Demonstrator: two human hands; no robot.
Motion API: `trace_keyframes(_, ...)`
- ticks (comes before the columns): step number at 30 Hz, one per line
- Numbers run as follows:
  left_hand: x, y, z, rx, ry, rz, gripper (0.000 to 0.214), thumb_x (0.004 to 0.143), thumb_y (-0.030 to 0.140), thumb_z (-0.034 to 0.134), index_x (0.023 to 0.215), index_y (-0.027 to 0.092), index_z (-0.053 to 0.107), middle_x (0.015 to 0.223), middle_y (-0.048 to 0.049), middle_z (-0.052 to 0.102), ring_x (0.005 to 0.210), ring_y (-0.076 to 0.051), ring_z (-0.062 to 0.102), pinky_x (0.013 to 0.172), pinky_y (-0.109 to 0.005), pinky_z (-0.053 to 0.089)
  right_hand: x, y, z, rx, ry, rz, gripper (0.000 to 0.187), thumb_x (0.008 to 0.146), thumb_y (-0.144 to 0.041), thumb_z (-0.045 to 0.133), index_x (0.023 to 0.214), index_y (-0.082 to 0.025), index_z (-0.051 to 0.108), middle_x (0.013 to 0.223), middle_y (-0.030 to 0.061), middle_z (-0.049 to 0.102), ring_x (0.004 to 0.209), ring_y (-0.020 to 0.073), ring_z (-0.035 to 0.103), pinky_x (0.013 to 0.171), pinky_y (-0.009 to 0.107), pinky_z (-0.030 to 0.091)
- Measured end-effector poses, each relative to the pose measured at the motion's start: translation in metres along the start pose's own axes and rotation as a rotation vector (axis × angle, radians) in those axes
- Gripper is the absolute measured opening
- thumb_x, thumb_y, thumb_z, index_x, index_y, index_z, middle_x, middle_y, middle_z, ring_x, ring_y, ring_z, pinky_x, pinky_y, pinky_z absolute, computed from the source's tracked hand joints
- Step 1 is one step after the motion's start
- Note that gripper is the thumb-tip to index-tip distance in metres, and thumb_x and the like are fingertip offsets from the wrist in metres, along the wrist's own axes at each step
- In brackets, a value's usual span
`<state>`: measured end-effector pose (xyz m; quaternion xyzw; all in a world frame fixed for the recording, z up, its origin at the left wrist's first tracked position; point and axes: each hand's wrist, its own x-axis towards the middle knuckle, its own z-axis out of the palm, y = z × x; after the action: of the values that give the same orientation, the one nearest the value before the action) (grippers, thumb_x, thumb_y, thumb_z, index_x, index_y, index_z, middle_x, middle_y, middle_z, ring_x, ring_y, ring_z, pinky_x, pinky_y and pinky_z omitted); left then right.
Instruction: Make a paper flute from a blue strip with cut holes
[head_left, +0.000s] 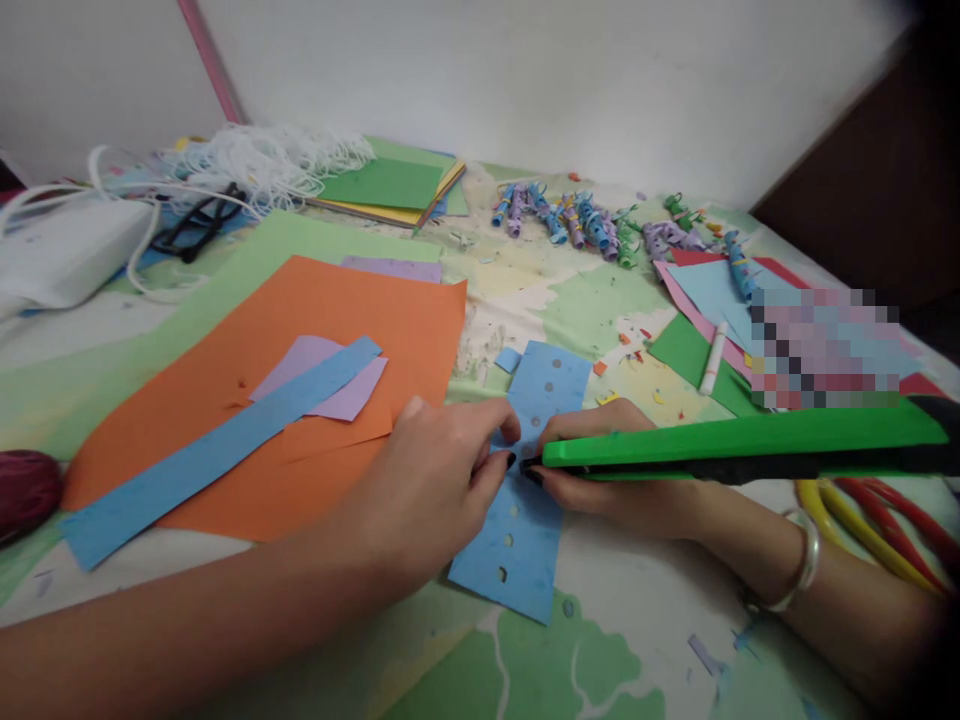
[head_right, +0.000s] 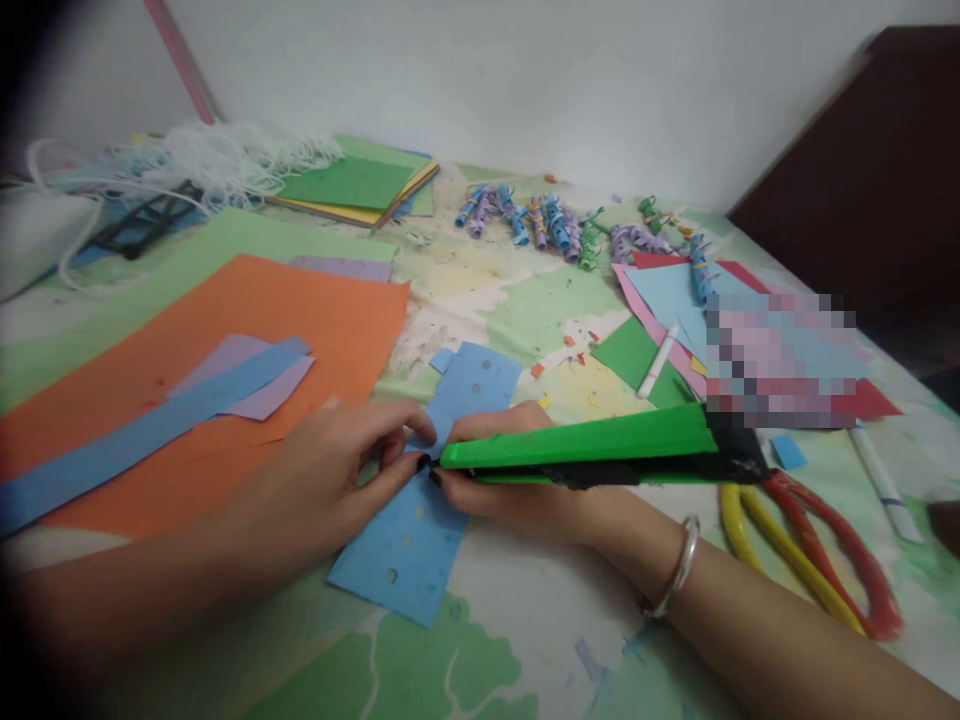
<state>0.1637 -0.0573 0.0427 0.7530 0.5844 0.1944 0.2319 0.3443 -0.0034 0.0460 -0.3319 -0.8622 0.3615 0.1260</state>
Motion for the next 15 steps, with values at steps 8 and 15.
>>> trace_keyframes(8, 0.0003, 0.0003, -0.0001, 0.034, 0.012, 0.021, 0.018, 0.083, 0.015, 0.044, 0.089, 0.023, 0.058, 0.066, 0.0034, 0.058, 0.062, -0.014, 0.051, 0.068, -0.032, 0.032, 0.0015, 0.0018, 0.0042, -0.103, 0.047, -0.058, 0.017, 0.073, -0.021, 0.053, 0.058, -0.014, 0.057, 0.048, -0.0056, 0.043, 0.046, 0.0045, 0.036, 0.044, 0.016, 0.028)
trace_keyframes(15, 0.0004, 0.0007, -0.0020, 0.033, -0.020, 0.018, 0.018, 0.084, 0.015, 0.042, 0.089, 0.023, 0.058, 0.066, 0.0034, 0.055, 0.061, -0.014, 0.050, 0.068, -0.032, 0.031, 0.0016, 0.0020, 0.0029, -0.148, 0.043, -0.067, 0.015, 0.073, -0.019, 0.052, 0.061, -0.014, 0.059, 0.049, -0.0054, 0.047, 0.045, 0.0044, 0.038, 0.045, 0.016, 0.028)
